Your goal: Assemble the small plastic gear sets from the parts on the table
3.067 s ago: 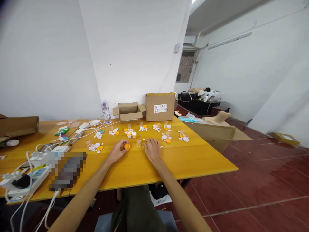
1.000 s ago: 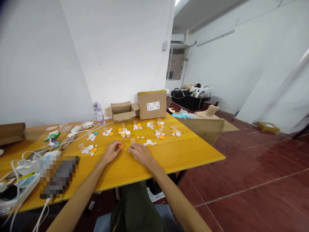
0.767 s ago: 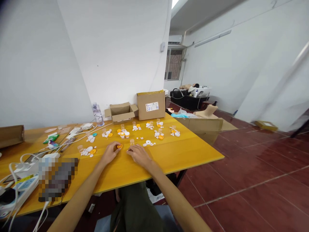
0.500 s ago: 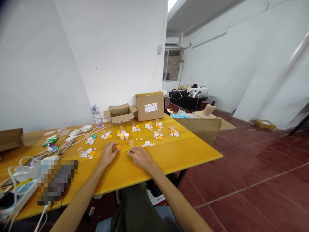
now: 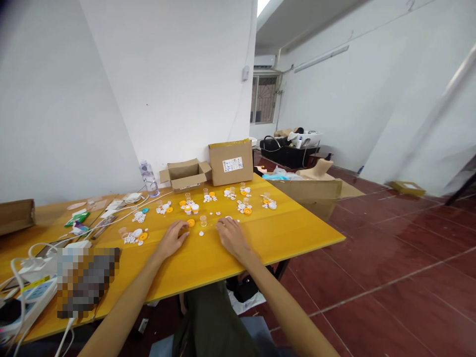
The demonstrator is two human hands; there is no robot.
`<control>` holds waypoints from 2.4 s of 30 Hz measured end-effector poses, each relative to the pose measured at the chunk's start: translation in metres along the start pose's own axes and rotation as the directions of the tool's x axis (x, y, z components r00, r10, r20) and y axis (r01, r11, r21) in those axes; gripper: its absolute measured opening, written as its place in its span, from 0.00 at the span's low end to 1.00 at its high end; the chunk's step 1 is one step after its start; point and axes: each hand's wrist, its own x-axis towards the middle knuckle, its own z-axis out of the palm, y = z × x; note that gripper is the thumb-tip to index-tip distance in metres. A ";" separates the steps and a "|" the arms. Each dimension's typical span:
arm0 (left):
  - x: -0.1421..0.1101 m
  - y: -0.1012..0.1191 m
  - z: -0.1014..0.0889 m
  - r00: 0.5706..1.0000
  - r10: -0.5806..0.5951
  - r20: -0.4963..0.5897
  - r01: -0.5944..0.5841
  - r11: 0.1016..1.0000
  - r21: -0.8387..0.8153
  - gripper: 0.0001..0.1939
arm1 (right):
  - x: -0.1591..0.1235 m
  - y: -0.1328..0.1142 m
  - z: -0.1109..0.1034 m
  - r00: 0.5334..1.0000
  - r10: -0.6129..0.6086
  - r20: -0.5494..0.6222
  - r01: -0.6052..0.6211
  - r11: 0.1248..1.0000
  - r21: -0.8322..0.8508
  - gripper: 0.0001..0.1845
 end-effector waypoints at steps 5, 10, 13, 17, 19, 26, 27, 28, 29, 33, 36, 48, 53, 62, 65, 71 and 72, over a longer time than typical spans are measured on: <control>-0.003 0.009 0.003 0.988 0.151 0.013 -0.151 0.987 0.058 0.09 | -0.003 0.033 -0.004 0.977 0.206 -0.045 -0.210 0.971 -0.112 0.13; 0.000 0.019 0.007 0.977 0.206 0.053 -0.209 0.976 0.061 0.09 | -0.002 0.037 0.001 0.974 0.229 0.005 -0.225 0.962 -0.156 0.16; 0.005 0.026 0.010 0.977 0.193 0.089 -0.197 0.980 0.032 0.10 | 0.000 0.034 0.003 0.978 0.208 0.029 -0.201 0.967 -0.154 0.16; 0.011 0.031 0.014 0.969 0.204 0.140 -0.209 0.978 0.023 0.08 | 0.002 0.034 0.006 0.986 0.162 0.043 -0.157 0.981 -0.110 0.14; 0.011 0.032 0.015 0.971 0.189 0.150 -0.192 0.981 0.008 0.09 | 0.003 0.036 0.007 0.987 0.148 0.055 -0.143 0.986 -0.085 0.13; 0.006 0.032 0.011 0.980 0.108 0.165 -0.105 0.994 -0.027 0.11 | 0.003 0.045 0.014 0.987 0.150 0.063 -0.147 0.988 -0.054 0.11; 0.006 0.031 0.010 0.981 0.102 0.165 -0.098 0.995 -0.033 0.11 | 0.003 0.045 0.014 0.987 0.147 0.058 -0.144 0.988 -0.055 0.11; 0.005 0.031 0.009 0.982 0.096 0.161 -0.091 0.995 -0.039 0.11 | 0.004 0.045 0.014 0.988 0.145 0.052 -0.142 0.988 -0.056 0.11; 0.004 0.031 0.008 0.984 0.092 0.155 -0.086 0.995 -0.045 0.11 | 0.004 0.045 0.013 0.988 0.144 0.046 -0.142 0.988 -0.057 0.11; 0.003 0.030 0.005 0.986 0.107 0.131 -0.100 0.993 -0.059 0.11 | 0.005 0.039 0.007 0.989 0.148 -0.001 -0.147 0.988 -0.056 0.12; 0.003 0.030 0.004 0.984 0.111 0.139 -0.107 0.994 -0.037 0.11 | 0.002 0.027 0.000 0.994 0.095 -0.059 -0.095 0.995 -0.005 0.12; 0.004 0.029 0.001 0.989 0.012 0.151 0.000 0.997 -0.081 0.08 | 0.002 -0.026 -0.014 0.959 -0.246 0.143 0.220 0.960 0.174 0.10; 0.003 0.027 0.000 0.989 0.003 0.147 0.011 0.995 -0.096 0.08 | 0.001 -0.024 -0.015 0.962 -0.238 0.133 0.210 0.958 0.196 0.10; 0.002 0.028 0.000 0.992 0.028 0.126 -0.014 0.994 -0.109 0.10 | -0.001 -0.024 -0.012 0.991 -0.105 0.083 0.093 0.985 0.143 0.10; 0.002 0.028 0.000 0.992 0.017 0.126 -0.002 0.994 -0.112 0.11 | 0.003 -0.020 -0.003 1.000 -0.012 0.021 0.009 0.991 0.134 0.10; 0.002 0.028 0.001 0.991 -0.005 0.132 0.022 0.992 -0.127 0.12 | 0.027 -0.018 0.017 0.996 0.074 -0.039 -0.066 0.981 0.180 0.10; 0.002 0.028 0.001 0.991 -0.012 0.131 0.029 0.991 -0.133 0.12 | 0.031 -0.020 0.019 0.997 0.071 -0.027 -0.065 0.980 0.186 0.09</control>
